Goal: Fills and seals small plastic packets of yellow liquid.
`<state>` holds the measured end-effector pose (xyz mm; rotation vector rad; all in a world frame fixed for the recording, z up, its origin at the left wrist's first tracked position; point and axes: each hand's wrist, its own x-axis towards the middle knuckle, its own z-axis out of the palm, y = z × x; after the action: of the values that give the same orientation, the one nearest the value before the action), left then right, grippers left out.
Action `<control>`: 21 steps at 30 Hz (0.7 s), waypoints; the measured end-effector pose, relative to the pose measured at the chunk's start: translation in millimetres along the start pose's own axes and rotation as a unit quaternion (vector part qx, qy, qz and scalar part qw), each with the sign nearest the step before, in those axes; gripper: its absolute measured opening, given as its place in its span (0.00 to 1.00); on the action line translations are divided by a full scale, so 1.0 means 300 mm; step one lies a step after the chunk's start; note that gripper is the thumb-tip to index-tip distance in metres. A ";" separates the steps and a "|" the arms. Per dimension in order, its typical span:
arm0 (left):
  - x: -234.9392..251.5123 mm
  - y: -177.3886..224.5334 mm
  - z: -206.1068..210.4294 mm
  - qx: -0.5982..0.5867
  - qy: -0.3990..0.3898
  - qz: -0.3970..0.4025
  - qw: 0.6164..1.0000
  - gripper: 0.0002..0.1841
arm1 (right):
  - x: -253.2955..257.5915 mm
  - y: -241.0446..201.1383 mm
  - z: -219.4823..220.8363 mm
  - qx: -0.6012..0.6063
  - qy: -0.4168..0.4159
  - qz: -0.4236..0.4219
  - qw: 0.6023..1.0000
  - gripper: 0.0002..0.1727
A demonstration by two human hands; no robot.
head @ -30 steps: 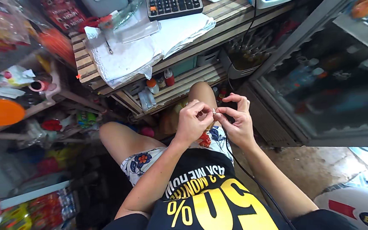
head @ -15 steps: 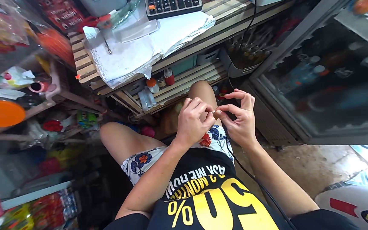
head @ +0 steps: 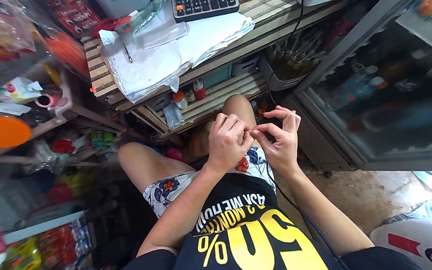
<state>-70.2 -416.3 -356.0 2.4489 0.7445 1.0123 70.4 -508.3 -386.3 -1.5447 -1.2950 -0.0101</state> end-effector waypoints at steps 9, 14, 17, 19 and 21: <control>0.003 0.016 -0.019 0.017 -0.008 -0.024 1.000 0.03 | 0.018 0.021 -0.024 0.091 -0.074 0.051 0.992 0.08; 0.009 -0.001 -0.024 -0.042 -0.046 -0.055 0.997 0.02 | 0.033 0.023 -0.024 0.064 -0.070 0.045 0.994 0.08; 0.020 -0.018 -0.035 -0.151 -0.094 -0.096 0.979 0.05 | 0.047 0.014 -0.029 0.048 -0.072 0.036 0.996 0.08; 0.031 -0.031 -0.044 -0.192 -0.129 -0.109 0.967 0.09 | 0.048 0.021 -0.031 0.050 -0.068 0.035 0.996 0.08; 0.035 -0.039 -0.037 -0.230 -0.135 -0.132 0.955 0.09 | 0.043 0.029 -0.027 0.066 -0.064 0.040 0.995 0.07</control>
<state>-75.8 -399.2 -349.3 1.9689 0.6359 0.6431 86.4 -503.5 -381.2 -1.5021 -1.3063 0.2245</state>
